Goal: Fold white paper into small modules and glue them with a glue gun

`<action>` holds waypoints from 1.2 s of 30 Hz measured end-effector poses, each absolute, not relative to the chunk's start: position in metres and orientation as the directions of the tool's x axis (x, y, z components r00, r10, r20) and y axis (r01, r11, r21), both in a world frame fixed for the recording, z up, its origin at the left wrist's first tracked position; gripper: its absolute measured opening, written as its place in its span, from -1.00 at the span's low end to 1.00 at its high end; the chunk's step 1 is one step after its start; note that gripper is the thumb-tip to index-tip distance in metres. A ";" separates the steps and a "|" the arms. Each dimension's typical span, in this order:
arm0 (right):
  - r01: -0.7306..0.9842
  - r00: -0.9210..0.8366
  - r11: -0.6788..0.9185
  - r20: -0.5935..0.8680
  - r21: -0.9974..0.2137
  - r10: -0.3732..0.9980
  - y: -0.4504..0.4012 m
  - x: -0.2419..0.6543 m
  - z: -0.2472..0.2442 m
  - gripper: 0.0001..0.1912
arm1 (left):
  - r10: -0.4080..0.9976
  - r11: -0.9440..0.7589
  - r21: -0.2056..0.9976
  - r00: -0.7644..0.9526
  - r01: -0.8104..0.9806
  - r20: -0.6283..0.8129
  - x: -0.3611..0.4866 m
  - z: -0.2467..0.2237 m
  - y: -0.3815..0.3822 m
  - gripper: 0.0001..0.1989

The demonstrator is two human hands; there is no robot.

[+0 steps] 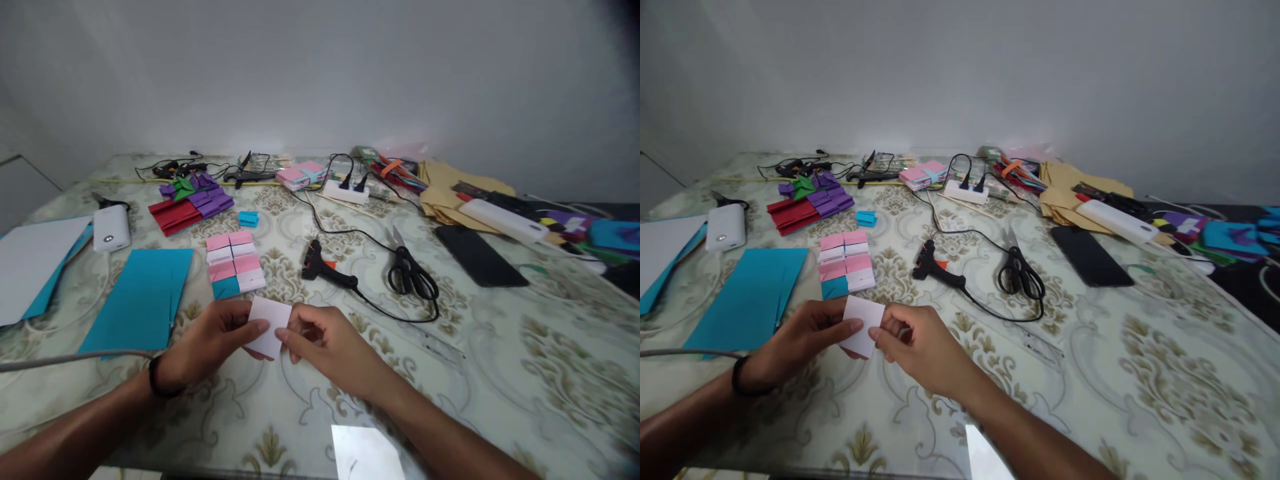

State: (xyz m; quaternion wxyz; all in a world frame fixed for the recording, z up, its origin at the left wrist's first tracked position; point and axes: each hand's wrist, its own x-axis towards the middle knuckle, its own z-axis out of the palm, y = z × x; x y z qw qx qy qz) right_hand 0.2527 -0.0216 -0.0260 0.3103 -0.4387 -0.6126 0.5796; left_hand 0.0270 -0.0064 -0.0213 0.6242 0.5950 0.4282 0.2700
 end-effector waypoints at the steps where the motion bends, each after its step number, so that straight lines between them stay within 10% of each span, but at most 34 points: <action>1: 0.177 -0.421 -0.052 -0.123 -0.983 0.898 -0.021 0.253 -0.026 -0.67 | 0.845 0.136 0.973 0.492 0.184 -0.211 0.027 -0.021 -0.007 -0.56; 19: 0.267 -0.436 0.079 -0.047 -0.960 0.899 -0.024 0.258 -0.019 -0.68 | 0.820 -0.270 0.842 0.570 0.468 -0.054 0.023 -0.009 -0.015 -0.57; 36: 0.240 -0.460 0.206 0.076 -0.949 0.885 -0.028 0.249 -0.021 -0.61 | 0.761 -0.219 0.896 0.642 0.387 -0.091 0.026 -0.003 -0.022 -0.58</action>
